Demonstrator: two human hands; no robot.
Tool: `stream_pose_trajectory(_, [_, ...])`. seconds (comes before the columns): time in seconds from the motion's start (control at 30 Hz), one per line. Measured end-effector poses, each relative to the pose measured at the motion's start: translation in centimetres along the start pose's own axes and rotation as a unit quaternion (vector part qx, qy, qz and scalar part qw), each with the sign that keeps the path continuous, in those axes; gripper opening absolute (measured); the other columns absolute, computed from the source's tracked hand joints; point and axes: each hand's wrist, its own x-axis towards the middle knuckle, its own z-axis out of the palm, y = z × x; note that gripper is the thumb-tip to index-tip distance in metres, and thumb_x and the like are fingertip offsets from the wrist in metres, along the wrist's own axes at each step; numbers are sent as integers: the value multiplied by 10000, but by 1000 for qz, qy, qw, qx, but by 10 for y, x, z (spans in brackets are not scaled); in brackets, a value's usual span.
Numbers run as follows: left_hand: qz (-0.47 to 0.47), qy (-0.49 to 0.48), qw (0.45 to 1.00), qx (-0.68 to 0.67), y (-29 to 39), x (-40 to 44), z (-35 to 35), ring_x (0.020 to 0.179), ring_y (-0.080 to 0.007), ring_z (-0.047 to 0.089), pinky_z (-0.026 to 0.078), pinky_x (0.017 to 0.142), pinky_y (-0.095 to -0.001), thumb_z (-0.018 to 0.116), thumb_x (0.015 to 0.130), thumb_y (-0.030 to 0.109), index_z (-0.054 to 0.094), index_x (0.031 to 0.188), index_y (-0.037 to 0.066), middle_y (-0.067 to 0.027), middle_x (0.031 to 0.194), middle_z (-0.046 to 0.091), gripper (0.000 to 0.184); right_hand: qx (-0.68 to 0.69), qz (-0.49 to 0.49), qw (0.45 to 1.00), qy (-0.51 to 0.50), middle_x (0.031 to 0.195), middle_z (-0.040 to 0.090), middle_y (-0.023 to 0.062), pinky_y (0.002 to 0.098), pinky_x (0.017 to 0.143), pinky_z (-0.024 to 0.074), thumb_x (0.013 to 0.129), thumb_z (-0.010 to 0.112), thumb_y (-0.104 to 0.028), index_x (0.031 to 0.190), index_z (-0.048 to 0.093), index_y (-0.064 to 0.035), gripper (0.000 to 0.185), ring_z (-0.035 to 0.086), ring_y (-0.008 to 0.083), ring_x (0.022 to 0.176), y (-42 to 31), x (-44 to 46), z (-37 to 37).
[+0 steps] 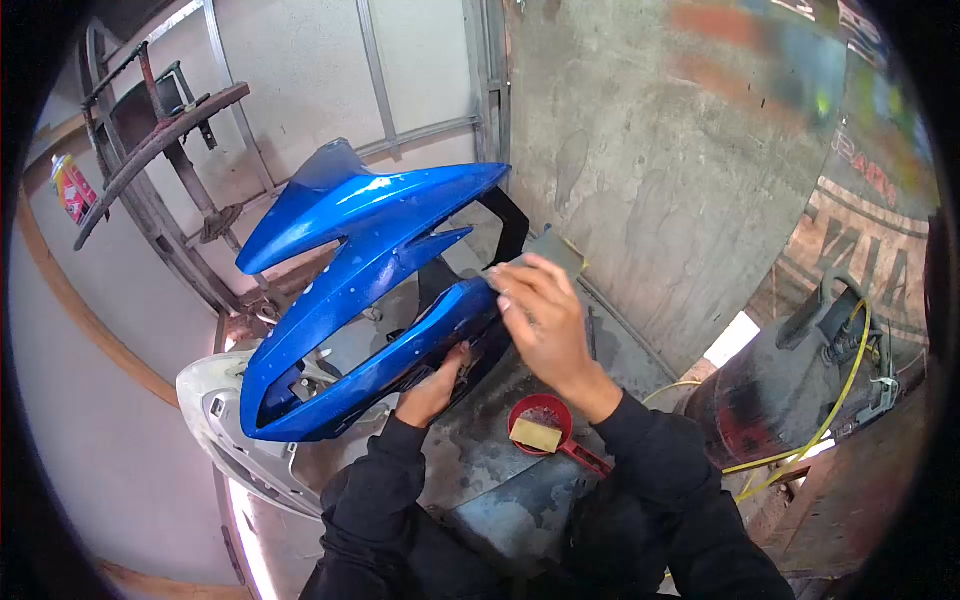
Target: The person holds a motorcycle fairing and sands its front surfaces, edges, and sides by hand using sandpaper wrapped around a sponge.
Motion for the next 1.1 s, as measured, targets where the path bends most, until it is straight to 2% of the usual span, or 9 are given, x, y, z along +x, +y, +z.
stream_pose_trajectory(0.1, [17, -6, 999, 39, -8, -4, 1, 1097, -310, 668, 505, 969, -397, 698, 994, 237, 647, 1252, 5, -167, 1220, 671, 351, -50, 35, 998, 11, 1127, 734, 103, 454, 1075, 458, 876, 685, -61, 1094, 748, -22, 231, 636, 323, 1125, 21, 0, -1])
stream_pose_trajectory(0.17, [-68, -13, 997, -27, 9, 1, 0, 1111, -320, 662, 502, 974, -396, 696, 996, 240, 665, 1229, 4, -170, 1241, 667, 333, -35, 42, 998, 9, 1140, 736, 103, 453, 1071, 462, 876, 676, -54, 1099, 752, -29, 237, 626, 336, 1146, 20, -4, 2])
stream_pose_trajectory(0.33, [120, -26, 980, 158, -34, -2, 3, 1158, -296, 641, 487, 1008, -387, 702, 990, 224, 606, 1316, 2, -169, 1266, 657, 406, -8, 52, 998, -14, 1157, 742, 108, 452, 1043, 474, 894, 641, -68, 1107, 759, -34, 246, 604, 353, 1175, 16, 1, -6])
stream_pose_trajectory(0.5, [-64, -13, 994, -87, 3, 6, 4, 1162, -272, 637, 484, 1011, -379, 701, 985, 202, 542, 1397, 15, -163, 1268, 652, 480, 13, 9, 1000, -6, 1099, 739, 93, 434, 1021, 478, 892, 655, -60, 1093, 753, -40, 225, 614, 353, 1110, -9, 4, 3])
stream_pose_trajectory(0.63, [21, -11, 999, 24, -15, 4, 1, 1133, -267, 653, 491, 992, -374, 691, 989, 202, 555, 1389, 24, -158, 1234, 669, 459, -20, 35, 999, -8, 1097, 736, 101, 437, 1030, 470, 892, 660, -57, 1105, 745, -35, 230, 618, 343, 1108, 17, 2, -2])
stream_pose_trajectory(0.77, [-71, -19, 996, -60, 9, 8, 0, 1104, -272, 670, 502, 977, -386, 692, 989, 207, 586, 1353, 22, -158, 1202, 688, 422, 5, -2, 1000, -16, 1098, 741, 102, 437, 1023, 470, 889, 660, -64, 1079, 750, -35, 212, 631, 326, 1086, -7, 6, 2])
stream_pose_trajectory(0.83, [0, -32, 999, -8, -12, 5, 5, 1109, -281, 668, 498, 985, -392, 688, 988, 201, 589, 1352, 25, -158, 1205, 691, 416, 14, 5, 1000, -11, 1116, 741, 103, 438, 1021, 471, 886, 655, -65, 1067, 753, -35, 207, 630, 324, 1087, -12, 6, 3])
stream_pose_trajectory(0.93, [-47, -60, 997, -9, -19, 5, 6, 1160, -284, 648, 483, 1013, -399, 681, 987, 183, 561, 1386, 27, -165, 1257, 671, 445, -23, 67, 997, -11, 1112, 743, 95, 439, 1021, 470, 887, 652, -67, 1067, 753, -45, 208, 629, 322, 1096, 15, 7, 0])
stream_pose_trajectory(1.1, [-62, -48, 993, -92, -4, 10, 13, 1265, -275, 586, 441, 1080, -401, 669, 985, 151, 489, 1455, 24, -177, 1371, 602, 519, 6, -4, 1000, -20, 1084, 752, 96, 431, 1025, 473, 889, 653, -71, 1068, 755, -39, 208, 650, 314, 1053, -18, 9, 4])
